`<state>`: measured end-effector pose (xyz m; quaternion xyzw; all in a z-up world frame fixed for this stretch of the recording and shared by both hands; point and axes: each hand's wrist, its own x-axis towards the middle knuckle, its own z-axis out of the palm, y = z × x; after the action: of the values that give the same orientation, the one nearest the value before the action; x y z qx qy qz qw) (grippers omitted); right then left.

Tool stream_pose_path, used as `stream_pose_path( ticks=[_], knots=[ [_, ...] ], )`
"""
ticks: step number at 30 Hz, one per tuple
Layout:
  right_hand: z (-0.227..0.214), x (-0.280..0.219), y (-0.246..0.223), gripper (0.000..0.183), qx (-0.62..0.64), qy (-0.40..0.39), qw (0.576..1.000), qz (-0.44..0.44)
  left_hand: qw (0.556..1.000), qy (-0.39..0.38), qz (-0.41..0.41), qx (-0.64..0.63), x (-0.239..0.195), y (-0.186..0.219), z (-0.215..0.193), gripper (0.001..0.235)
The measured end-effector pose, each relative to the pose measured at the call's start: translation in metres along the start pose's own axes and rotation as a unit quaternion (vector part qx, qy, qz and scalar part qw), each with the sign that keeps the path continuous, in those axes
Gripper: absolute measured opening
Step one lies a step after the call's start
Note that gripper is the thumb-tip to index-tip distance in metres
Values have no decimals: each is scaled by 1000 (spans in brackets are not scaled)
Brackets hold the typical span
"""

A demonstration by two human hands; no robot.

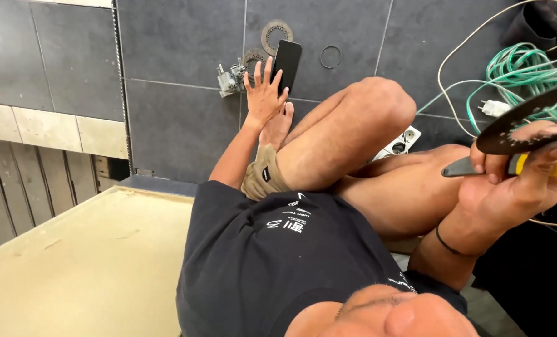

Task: Cleaning a motorcycle clutch plate by scraping debris from the grooves using a small tool.

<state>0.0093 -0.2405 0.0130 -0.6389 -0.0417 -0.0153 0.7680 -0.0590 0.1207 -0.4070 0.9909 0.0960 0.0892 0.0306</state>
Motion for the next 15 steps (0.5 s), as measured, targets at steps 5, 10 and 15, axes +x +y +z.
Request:
stream_pose_path(
  ticks=[5,10,15],
  knots=[
    [2,-3,-1,43,0,1,1000,-12,1000,-5,6,5,6,2,-5,61],
    [-28,-3,20,27,-3,9,1000,-18,998,0,-47,-44,40,18,-45,67],
    [-135,12,64,16,-52,0,998,16,949,99,-73,-291,100,32,-150,47]
  ],
)
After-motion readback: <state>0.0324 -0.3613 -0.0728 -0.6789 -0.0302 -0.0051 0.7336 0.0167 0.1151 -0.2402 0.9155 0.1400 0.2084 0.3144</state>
